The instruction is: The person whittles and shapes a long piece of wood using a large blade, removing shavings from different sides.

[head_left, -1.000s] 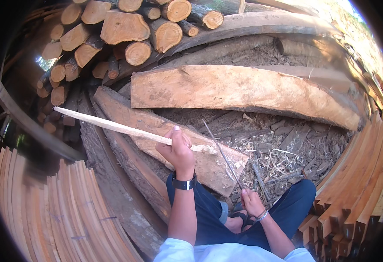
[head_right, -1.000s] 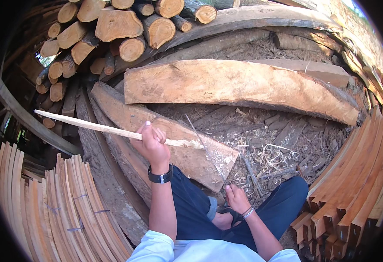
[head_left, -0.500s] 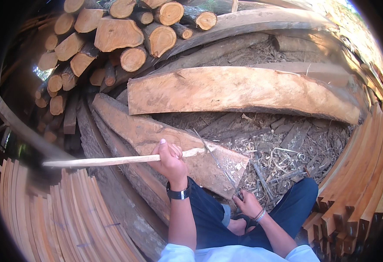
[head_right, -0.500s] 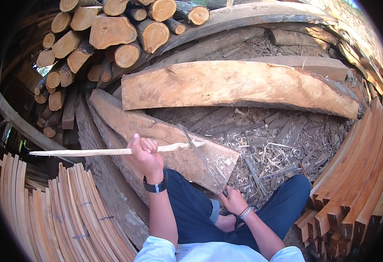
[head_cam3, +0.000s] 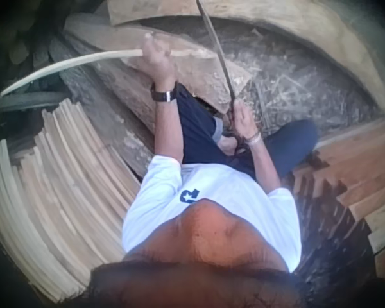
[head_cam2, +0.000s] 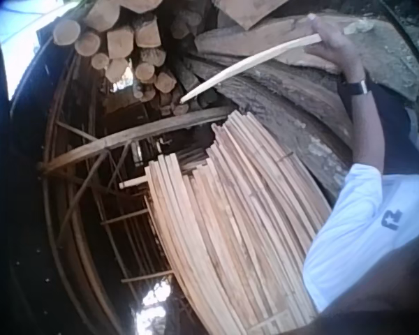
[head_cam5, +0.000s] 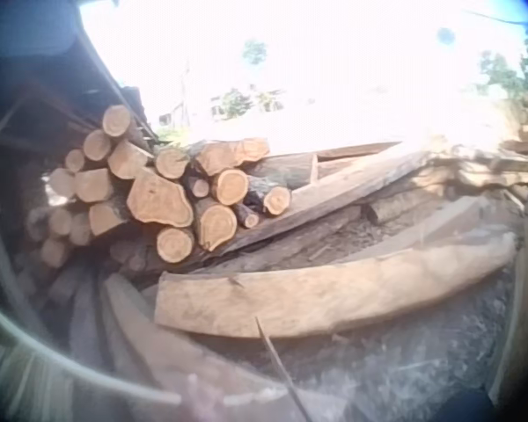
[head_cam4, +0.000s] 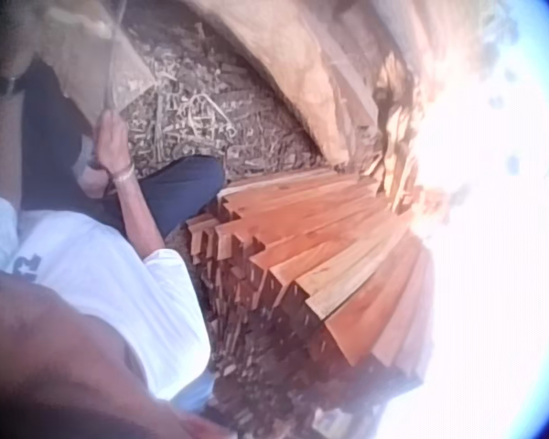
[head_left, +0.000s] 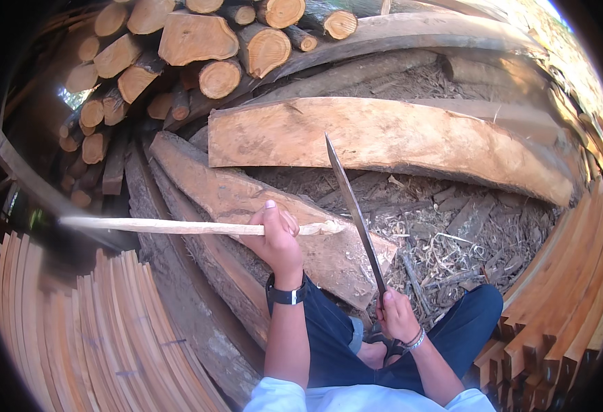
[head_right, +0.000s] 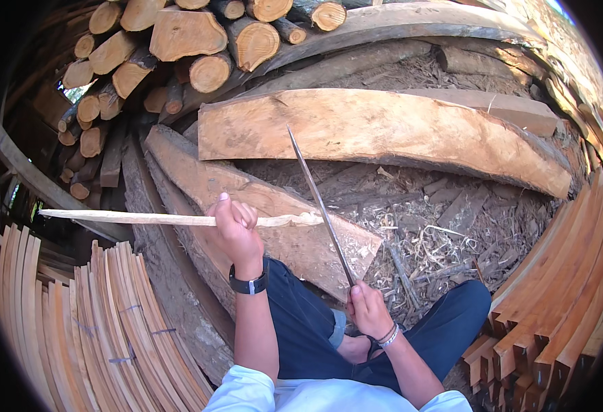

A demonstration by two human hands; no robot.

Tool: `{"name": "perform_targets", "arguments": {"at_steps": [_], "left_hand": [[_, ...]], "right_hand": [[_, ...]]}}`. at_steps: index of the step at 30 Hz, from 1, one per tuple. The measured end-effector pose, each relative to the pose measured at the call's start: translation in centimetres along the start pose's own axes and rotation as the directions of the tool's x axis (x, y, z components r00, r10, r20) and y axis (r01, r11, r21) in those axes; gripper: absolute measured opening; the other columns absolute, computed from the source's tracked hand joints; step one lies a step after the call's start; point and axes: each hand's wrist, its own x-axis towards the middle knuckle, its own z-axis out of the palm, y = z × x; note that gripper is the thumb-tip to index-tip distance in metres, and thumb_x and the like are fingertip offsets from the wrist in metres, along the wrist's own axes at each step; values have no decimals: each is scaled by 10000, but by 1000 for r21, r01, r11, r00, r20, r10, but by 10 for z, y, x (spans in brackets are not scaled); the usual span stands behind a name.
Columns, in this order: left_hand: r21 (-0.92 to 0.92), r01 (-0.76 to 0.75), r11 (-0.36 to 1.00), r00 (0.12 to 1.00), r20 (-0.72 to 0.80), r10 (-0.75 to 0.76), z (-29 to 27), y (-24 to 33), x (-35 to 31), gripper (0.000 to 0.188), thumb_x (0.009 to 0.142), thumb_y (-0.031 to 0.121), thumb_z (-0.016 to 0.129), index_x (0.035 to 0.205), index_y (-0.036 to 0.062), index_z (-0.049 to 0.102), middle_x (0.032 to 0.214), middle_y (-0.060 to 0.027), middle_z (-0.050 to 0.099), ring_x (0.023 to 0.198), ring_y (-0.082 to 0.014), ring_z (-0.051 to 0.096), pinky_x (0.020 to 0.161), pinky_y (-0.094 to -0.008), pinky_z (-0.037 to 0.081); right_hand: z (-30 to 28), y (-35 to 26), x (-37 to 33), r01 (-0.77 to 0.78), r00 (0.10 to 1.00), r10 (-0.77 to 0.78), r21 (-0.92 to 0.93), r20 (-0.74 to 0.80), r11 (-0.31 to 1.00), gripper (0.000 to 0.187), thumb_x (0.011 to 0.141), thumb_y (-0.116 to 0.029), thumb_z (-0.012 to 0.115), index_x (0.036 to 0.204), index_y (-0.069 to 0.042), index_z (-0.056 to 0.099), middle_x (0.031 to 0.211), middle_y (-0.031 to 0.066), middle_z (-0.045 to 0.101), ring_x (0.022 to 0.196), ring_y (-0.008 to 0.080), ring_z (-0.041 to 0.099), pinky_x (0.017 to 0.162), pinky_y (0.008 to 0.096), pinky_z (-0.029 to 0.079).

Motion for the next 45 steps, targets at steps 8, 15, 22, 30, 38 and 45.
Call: {"name": "perform_targets", "arguments": {"at_steps": [8,15,22,30,38,45], "left_hand": [[3,-6,1000,1000,-10,6,11,7,5,477,964,111,425,520,115,251,411,6,258,340,-84,204,378,-278,161],[44,-13,999,999,43,11,6,3,0,481,964,130,471,504,71,346,423,4,352,363,-76,310,387,-265,232],[39,-41,998,999,13,41,10,2,0,458,955,111,454,522,107,306,416,-2,325,340,-84,262,374,-266,205],[59,-63,996,998,-13,64,2,2,-1,460,952,102,450,512,91,317,423,0,346,351,-80,264,378,-268,210],[93,-60,994,998,-11,62,8,-5,-7,451,954,102,457,515,68,357,426,-6,367,353,-84,294,377,-271,225],[12,-18,1000,1000,0,18,-4,6,-1,474,957,145,485,504,55,376,433,15,385,386,-66,366,400,-259,268]], "right_hand": [[15,63,2,1,997,-26,-314,-75,949,404,1008,-268,405,774,34,539,604,213,574,597,407,594,590,461,458],[0,-20,1,81,995,-84,-52,-54,995,400,1018,-265,373,759,10,505,515,128,523,497,321,579,514,414,442],[23,73,10,-41,994,-2,-397,-107,917,445,1005,-310,403,815,50,581,738,332,573,779,525,556,689,553,424],[11,-9,6,27,1000,-25,144,-16,989,476,1040,-308,300,718,-18,498,505,51,492,415,164,498,427,316,399],[27,77,6,8,980,-101,-470,-173,883,433,1004,-288,418,758,44,551,639,291,559,676,526,538,629,550,436],[17,39,0,-41,999,40,-17,-15,999,495,1035,-326,340,685,-13,496,517,63,493,454,158,511,465,326,413]]}}
